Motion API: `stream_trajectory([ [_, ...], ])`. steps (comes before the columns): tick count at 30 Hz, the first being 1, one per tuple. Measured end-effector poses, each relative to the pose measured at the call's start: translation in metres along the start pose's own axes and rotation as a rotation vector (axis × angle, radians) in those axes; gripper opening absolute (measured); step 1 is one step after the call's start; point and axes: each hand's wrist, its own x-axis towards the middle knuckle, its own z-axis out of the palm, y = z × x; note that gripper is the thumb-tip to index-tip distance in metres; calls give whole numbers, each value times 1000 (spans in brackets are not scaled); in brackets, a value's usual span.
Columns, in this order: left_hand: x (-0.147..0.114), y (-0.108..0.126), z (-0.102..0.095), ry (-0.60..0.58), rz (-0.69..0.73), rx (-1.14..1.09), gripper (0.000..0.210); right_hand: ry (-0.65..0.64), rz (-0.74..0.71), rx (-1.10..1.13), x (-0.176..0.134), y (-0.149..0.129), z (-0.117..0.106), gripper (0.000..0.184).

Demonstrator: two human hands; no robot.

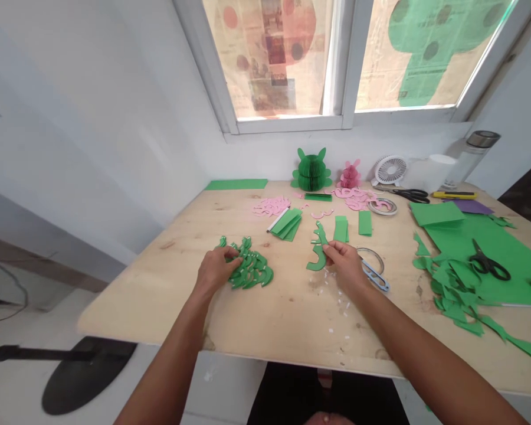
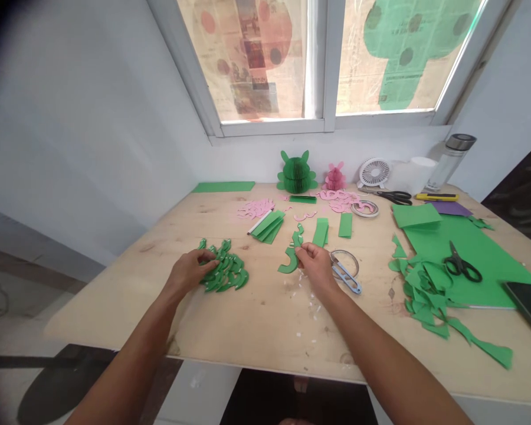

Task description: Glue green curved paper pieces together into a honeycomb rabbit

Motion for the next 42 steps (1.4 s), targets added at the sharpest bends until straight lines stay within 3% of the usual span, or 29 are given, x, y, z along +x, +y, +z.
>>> stream_trajectory([
  [4, -4, -1, -2, 81, -21, -178, 21, -15, 10, 12, -1, -1, 1, 24],
  [7, -12, 12, -6, 149, -56, -354, 29, -12, 26, 45, 0, 0, 2, 24],
  [10, -20, 34, -8, 66, -41, -672, 36, -1, 35, 91, 2, 1, 1, 25],
  [13, -25, 58, -2, -50, -23, -840, 39, -6, 60, 148, 5, 3, -2, 26],
  [17, -26, 82, 17, -153, 109, -785, 30, -77, 109, 319, 7, 2, -6, 22],
  [23, -29, 110, 39, -95, 402, -388, 11, -124, 126, 430, 5, -5, -4, 18],
  [32, -39, 129, 59, -96, 625, -213, 9, -123, 133, 415, 5, -5, -4, 17],
  [37, -37, 128, 55, -230, 563, -421, 17, -69, 112, 387, 6, -4, -5, 17],
  [42, -29, 120, 43, -532, 375, -843, 36, -49, 103, 375, 6, -6, -4, 18],
])
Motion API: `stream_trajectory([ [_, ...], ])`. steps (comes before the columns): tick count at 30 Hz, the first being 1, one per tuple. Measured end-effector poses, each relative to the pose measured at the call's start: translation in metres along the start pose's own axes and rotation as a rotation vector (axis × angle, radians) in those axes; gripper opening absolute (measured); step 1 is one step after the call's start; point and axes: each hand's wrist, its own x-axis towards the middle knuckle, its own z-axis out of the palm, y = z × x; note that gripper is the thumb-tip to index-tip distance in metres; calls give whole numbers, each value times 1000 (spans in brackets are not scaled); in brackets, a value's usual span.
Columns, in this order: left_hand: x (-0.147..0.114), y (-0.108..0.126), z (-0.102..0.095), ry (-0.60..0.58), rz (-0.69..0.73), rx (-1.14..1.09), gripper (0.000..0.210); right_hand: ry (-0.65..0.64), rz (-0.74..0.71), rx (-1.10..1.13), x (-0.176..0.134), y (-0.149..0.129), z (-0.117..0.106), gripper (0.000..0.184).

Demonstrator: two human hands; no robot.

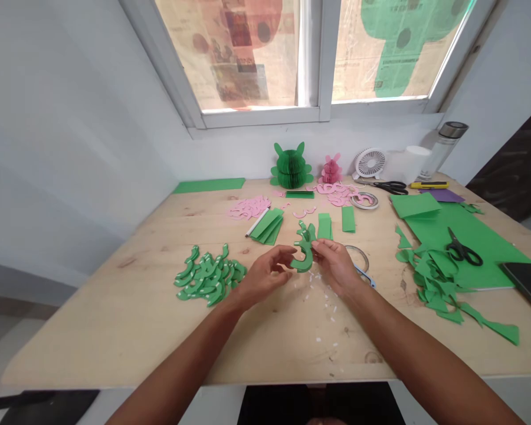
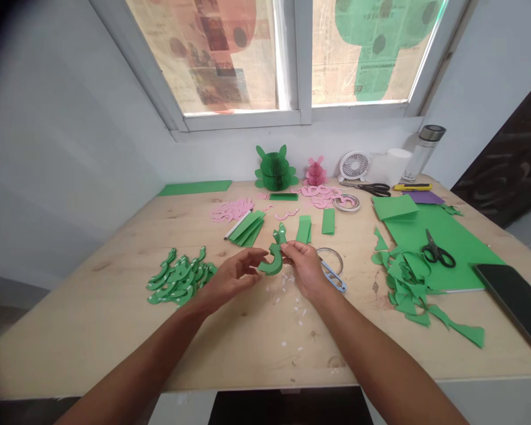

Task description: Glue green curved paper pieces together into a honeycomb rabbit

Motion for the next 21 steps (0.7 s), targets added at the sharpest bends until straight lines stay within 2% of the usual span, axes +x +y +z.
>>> stream_trajectory([
  [1, 0, 1, -2, -13, -53, -94, 36, 2, -3, -8, 0, 0, 0, 18],
  [4, 5, 4, -4, 62, -155, -267, 28, -2, -4, -25, -1, 0, 1, 18],
  [9, 17, 10, -3, -15, -252, -394, 24, 13, -1, -26, 0, 1, 0, 17],
  [13, 24, 9, -5, -24, -301, -408, 22, 16, 1, -45, 1, 2, -1, 18],
  [21, 26, -2, -5, -16, -290, -332, 17, 8, 14, -79, 1, 6, -1, 18],
])
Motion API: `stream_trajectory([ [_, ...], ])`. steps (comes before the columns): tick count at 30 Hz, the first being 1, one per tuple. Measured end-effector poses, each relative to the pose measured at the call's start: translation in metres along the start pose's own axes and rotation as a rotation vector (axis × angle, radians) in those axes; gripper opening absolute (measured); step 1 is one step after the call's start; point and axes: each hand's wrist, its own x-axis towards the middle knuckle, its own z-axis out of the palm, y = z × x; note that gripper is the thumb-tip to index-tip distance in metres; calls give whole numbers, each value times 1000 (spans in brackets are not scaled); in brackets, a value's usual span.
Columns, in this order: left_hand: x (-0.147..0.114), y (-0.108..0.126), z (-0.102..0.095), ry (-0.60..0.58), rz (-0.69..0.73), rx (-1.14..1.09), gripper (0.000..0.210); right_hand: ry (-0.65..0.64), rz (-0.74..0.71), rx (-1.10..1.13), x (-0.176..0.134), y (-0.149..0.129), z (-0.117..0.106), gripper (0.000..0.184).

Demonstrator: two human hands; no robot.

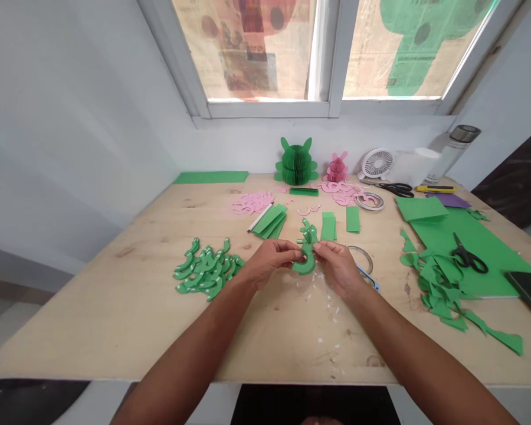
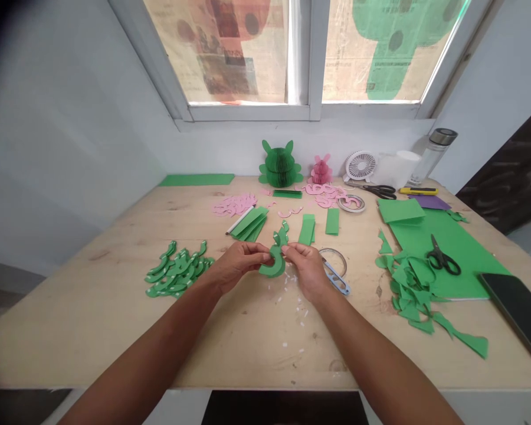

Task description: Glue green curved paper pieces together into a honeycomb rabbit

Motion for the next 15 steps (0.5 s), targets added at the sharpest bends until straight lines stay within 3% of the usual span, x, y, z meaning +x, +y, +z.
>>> stream_trajectory([
  [5, 3, -5, -2, 21, 18, -12, 12, 12, -1, -47, 1, 1, -1, 16],
  [11, 1, -2, -15, 163, 87, -71, 14, 44, -28, -79, 4, 1, -4, 17],
  [15, -4, 4, -24, 106, 112, -115, 13, 53, 1, -113, 4, 2, -5, 19],
])
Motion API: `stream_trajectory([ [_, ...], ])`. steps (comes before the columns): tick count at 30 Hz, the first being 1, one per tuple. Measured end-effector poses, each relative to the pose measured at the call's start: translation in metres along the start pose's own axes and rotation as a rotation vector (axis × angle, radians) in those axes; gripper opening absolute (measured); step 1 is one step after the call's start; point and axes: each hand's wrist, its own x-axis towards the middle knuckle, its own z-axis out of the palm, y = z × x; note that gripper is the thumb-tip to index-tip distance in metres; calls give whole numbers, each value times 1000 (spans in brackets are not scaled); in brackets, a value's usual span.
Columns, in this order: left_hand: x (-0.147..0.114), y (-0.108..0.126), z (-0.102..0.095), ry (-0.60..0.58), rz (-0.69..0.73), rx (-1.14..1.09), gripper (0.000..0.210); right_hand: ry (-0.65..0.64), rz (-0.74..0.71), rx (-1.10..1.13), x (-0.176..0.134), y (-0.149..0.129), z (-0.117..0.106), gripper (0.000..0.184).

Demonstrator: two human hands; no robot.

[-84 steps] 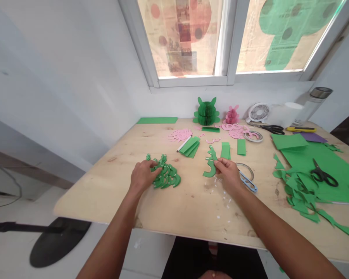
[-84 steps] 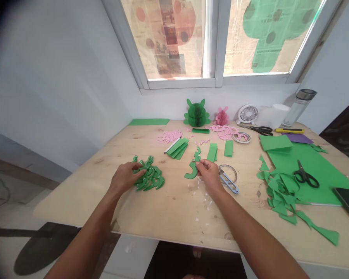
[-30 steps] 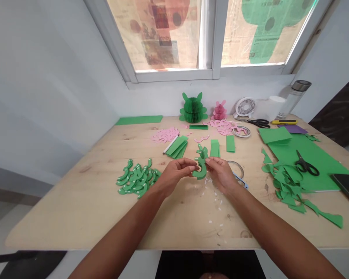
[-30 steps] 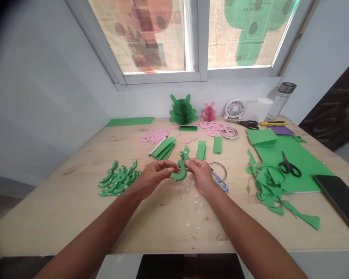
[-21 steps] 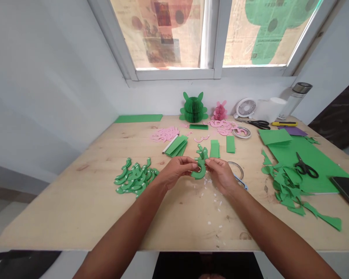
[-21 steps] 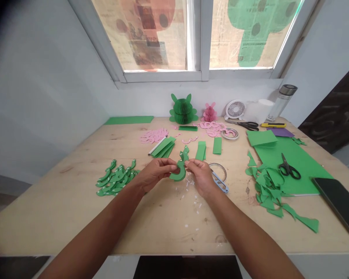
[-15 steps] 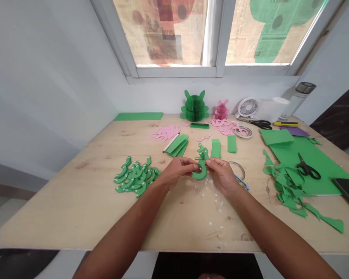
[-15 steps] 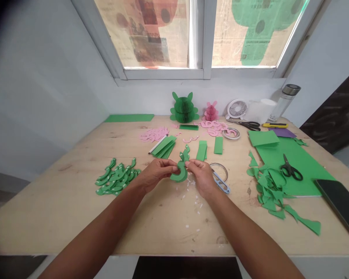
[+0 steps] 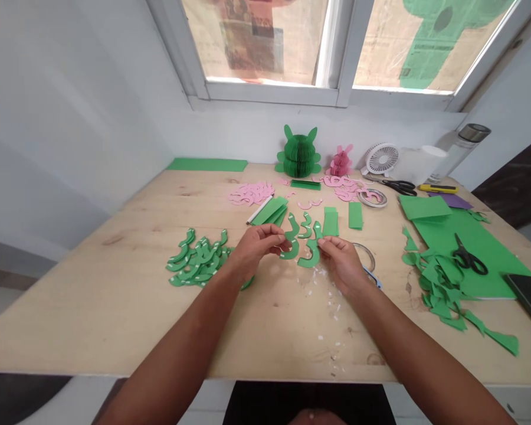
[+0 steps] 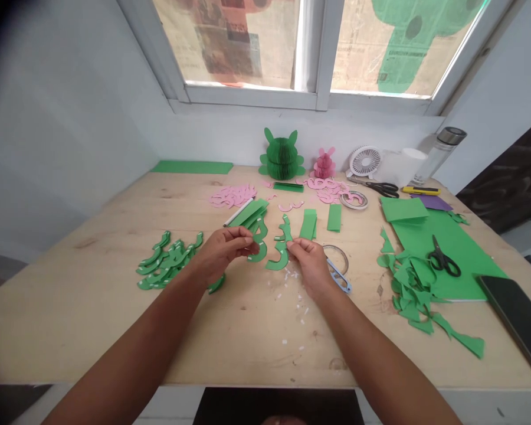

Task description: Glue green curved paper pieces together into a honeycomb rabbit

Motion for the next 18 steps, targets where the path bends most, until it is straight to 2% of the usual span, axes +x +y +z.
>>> stream_trajectory([
  [4, -4, 3, 2, -108, -29, -27, 13, -2, 25, -15, -1, 2, 3, 21],
  [11, -7, -3, 17, -170, -8, 82, 13, -6, -18, -138, -1, 4, 2, 20],
  [18, -8, -7, 19, -146, -18, 82, 15, -2, -12, -197, -4, 6, 4, 16],
])
